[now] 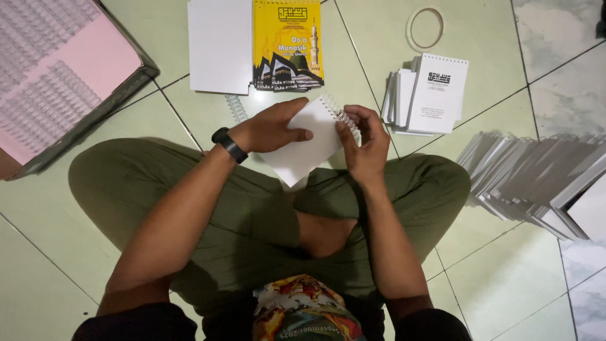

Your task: The person sits on a tiled floor and assembles spiral-bound notebooks by inserting spiral bindings into punched holes. They handle loose paper sheets, spiral bindings, and yellow covers, then place the completed notebooks into a pink-lined box.

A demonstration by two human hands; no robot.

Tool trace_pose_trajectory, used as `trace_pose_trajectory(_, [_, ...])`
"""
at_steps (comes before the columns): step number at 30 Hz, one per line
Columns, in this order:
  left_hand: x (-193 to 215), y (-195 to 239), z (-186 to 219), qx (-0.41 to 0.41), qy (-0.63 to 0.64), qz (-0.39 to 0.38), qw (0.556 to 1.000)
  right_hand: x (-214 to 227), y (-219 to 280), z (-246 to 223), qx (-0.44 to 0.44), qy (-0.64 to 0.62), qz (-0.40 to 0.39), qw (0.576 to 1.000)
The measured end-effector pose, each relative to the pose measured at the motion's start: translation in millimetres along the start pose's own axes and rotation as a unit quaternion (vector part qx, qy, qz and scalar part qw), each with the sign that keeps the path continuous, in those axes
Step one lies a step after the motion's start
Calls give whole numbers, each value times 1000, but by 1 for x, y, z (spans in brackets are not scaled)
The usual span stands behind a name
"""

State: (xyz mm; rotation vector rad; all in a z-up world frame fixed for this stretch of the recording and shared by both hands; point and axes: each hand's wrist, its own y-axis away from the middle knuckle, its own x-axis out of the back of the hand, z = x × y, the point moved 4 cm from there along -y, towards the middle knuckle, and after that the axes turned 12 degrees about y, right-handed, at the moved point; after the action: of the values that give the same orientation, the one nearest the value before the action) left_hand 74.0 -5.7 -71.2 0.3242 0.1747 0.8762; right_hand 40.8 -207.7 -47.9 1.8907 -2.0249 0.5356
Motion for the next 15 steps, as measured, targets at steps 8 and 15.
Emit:
trace_pose_trajectory(8, [-1,-2,-27,-34,22,-20,999,8,0,1,-64,-48,-47,996])
trace_pose_trajectory(15, [-6,13,0,-56,23,-50,997,7,10,14,-156,-217,-139,954])
